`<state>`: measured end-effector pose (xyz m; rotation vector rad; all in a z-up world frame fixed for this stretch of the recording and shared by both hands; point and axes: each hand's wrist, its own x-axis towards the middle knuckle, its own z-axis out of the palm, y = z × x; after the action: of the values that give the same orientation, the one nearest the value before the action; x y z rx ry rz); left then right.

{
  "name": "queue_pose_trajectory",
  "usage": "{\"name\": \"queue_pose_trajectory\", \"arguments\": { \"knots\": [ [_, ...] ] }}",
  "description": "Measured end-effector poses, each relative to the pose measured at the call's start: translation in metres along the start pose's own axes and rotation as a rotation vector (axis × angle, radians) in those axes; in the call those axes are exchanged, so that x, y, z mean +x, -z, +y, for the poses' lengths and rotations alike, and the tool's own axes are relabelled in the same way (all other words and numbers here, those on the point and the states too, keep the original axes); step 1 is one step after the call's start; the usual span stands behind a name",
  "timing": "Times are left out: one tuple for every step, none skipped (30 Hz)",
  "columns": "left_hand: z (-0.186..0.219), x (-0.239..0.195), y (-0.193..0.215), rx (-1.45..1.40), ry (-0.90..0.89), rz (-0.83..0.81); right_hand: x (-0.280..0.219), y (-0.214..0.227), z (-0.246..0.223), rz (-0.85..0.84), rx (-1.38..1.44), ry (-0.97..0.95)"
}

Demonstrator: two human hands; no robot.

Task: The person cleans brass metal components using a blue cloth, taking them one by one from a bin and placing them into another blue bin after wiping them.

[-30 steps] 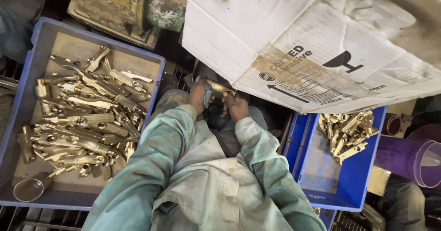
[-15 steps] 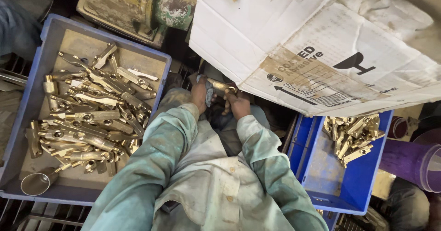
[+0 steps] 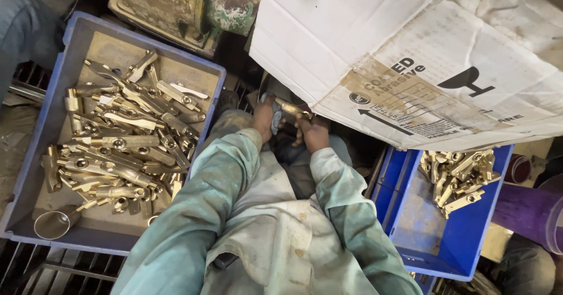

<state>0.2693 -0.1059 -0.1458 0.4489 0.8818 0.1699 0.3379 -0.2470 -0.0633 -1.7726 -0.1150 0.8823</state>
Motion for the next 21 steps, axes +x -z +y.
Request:
{"name": "queue_pose_trajectory", "arguments": {
  "knots": [
    [-0.002,0.0,-0.002,-0.009,0.005,-0.017,-0.002,0.001,0.0,0.016,-0.008,0.023],
    [-0.004,0.001,-0.004,-0.018,0.011,-0.034,-0.005,0.003,-0.001,0.031,-0.015,0.047],
    [-0.006,0.001,-0.006,-0.016,0.016,-0.032,-0.006,0.004,-0.002,0.031,-0.021,0.053],
    [-0.007,0.001,-0.008,-0.015,0.022,-0.029,-0.008,0.006,-0.004,0.03,-0.026,0.059],
    [-0.011,0.001,-0.011,-0.016,0.032,-0.028,-0.011,0.009,-0.005,0.032,-0.035,0.063],
    [-0.014,0.0,-0.013,-0.007,0.061,-0.03,-0.014,0.011,-0.004,0.041,-0.039,0.073],
    [-0.016,0.001,-0.016,0.005,0.09,-0.034,-0.016,0.013,-0.005,0.052,-0.041,0.086],
    [-0.017,0.001,-0.018,0.016,0.119,-0.039,-0.016,0.015,-0.005,0.063,-0.043,0.098],
    [-0.018,-0.001,-0.02,0.015,0.108,-0.066,-0.018,0.016,-0.003,0.067,-0.027,0.089],
    [-0.018,-0.004,-0.02,0.014,0.096,-0.093,-0.018,0.017,-0.002,0.071,-0.011,0.08],
    [-0.018,-0.006,-0.022,0.012,0.084,-0.123,-0.018,0.019,-0.001,0.076,0.004,0.073],
    [-0.018,-0.009,-0.024,0.019,0.07,-0.118,-0.019,0.022,0.001,0.075,-0.001,0.064],
    [-0.017,-0.012,-0.026,0.028,0.056,-0.114,-0.02,0.023,0.003,0.074,-0.006,0.055],
    [-0.016,-0.014,-0.029,0.036,0.042,-0.109,-0.021,0.025,0.005,0.073,-0.011,0.047],
    [-0.014,-0.017,-0.03,0.035,0.04,-0.11,-0.022,0.026,0.007,0.072,-0.018,0.047],
    [-0.014,-0.018,-0.032,0.035,0.038,-0.111,-0.023,0.027,0.008,0.071,-0.025,0.048],
    [-0.013,-0.019,-0.033,0.035,0.035,-0.112,-0.023,0.028,0.009,0.069,-0.03,0.048],
    [-0.013,-0.018,-0.034,0.043,0.045,-0.125,-0.024,0.028,0.01,0.079,-0.031,0.051],
    [-0.014,-0.017,-0.034,0.049,0.055,-0.139,-0.025,0.029,0.011,0.089,-0.034,0.055],
    [-0.017,-0.016,-0.034,0.056,0.065,-0.153,-0.027,0.03,0.011,0.099,-0.037,0.058],
    [-0.02,-0.014,-0.033,0.056,0.058,-0.152,-0.03,0.03,0.011,0.097,-0.036,0.069]
  ]
}}
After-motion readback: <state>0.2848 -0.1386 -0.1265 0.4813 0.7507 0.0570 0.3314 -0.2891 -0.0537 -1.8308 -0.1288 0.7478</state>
